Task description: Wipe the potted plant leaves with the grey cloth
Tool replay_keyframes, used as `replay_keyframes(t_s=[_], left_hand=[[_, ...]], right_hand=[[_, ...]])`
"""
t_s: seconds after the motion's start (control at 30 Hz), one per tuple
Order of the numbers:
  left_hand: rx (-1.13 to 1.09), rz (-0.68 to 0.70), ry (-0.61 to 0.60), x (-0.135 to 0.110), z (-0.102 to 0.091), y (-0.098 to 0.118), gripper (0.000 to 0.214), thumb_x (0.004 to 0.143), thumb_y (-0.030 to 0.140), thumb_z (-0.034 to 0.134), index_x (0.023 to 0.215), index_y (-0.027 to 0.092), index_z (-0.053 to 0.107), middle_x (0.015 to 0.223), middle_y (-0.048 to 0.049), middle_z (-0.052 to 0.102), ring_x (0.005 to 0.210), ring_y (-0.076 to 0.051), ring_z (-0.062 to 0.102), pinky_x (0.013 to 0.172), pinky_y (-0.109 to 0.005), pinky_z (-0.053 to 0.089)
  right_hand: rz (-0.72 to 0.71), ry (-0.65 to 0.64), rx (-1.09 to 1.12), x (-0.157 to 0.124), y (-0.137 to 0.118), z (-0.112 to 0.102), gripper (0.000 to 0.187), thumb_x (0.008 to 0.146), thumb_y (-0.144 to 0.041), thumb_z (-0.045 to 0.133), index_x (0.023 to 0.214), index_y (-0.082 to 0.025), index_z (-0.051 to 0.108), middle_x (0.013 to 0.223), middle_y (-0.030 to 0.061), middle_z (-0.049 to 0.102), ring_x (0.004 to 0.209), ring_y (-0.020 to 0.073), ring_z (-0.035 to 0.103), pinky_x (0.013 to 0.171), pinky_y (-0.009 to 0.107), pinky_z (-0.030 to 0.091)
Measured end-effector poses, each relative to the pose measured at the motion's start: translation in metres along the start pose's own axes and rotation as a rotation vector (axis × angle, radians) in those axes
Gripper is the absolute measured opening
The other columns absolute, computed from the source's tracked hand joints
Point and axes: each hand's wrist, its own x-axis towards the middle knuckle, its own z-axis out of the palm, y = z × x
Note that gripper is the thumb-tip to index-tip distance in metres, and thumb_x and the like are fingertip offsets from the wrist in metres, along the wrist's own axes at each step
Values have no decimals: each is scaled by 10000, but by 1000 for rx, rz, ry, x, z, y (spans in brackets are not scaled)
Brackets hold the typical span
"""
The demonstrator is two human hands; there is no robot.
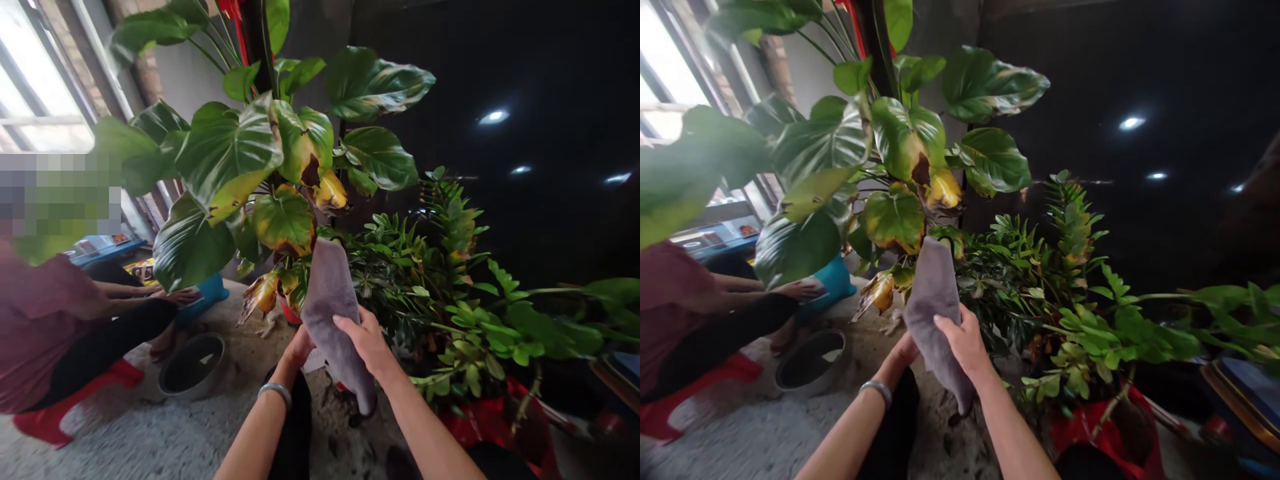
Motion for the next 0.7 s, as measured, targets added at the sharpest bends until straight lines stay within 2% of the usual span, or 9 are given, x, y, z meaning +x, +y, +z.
replay_keyframes(t_s=[0.1,0.17,0.23,0.33,0.4,0.47,0.5,0.57,0.7], left_hand=[[24,-2,-11,-2,2,3,452,752,501,603,967,121,720,876,-81,719,803,-237,624,691,-316,462],[53,-10,20,-4,2,5,537,718,582,597,1019,149,701,922,-87,704,755,-203,621,666,-303,459],[160,32,99,-8,0,5,563,662,615,623,955,144,713,854,-86,688,700,-191,609,621,-290,447],[368,301,415,-12,-6,3,415,584,560,690,663,152,699,688,-54,629,686,-187,577,615,-281,439],[384,503,660,-11,-10,3,337,590,511,681,578,174,672,731,-49,627,754,-190,577,667,-281,453],[282,568,827,-8,-13,5,306,612,482,647,593,179,687,885,-68,655,862,-207,592,695,-281,461],[221,556,865,-6,-14,6,302,618,472,635,616,177,701,966,-82,662,924,-222,595,701,-282,464],[129,495,841,-1,-13,8,319,616,465,632,678,168,729,1066,-102,671,1013,-252,593,723,-294,468],[99,346,475,8,-11,5,422,581,451,685,863,148,765,1042,-122,723,1037,-295,612,827,-362,472]], right_hand=[[76,31,-103,4,27,-3,327,617,-346,622,844,-133,722,796,85,748,746,260,644,683,340,496],[117,-56,-202,-16,39,-13,272,585,-296,619,773,-133,730,746,82,747,731,271,643,682,348,491],[142,-176,-320,-39,38,-26,245,593,-267,608,761,-140,733,743,65,749,735,267,645,691,340,489],[83,-253,-371,-53,16,-41,293,676,-291,585,884,-140,726,827,57,753,797,257,650,739,328,491],[-7,-180,-338,-42,0,-43,327,730,-344,568,946,-142,707,874,68,749,825,254,651,759,327,491],[-89,-54,-322,-24,-4,-38,347,746,-384,557,962,-148,691,899,85,747,837,255,652,770,333,490],[-103,-4,-329,-15,-1,-33,349,743,-383,552,965,-148,685,913,97,748,842,258,655,777,339,489],[-59,24,-403,-5,16,-24,343,722,-346,543,957,-140,683,932,124,749,853,271,663,790,355,484],[148,-139,-648,-26,54,-18,277,665,-273,551,845,-142,714,868,133,758,826,293,672,749,364,476]])
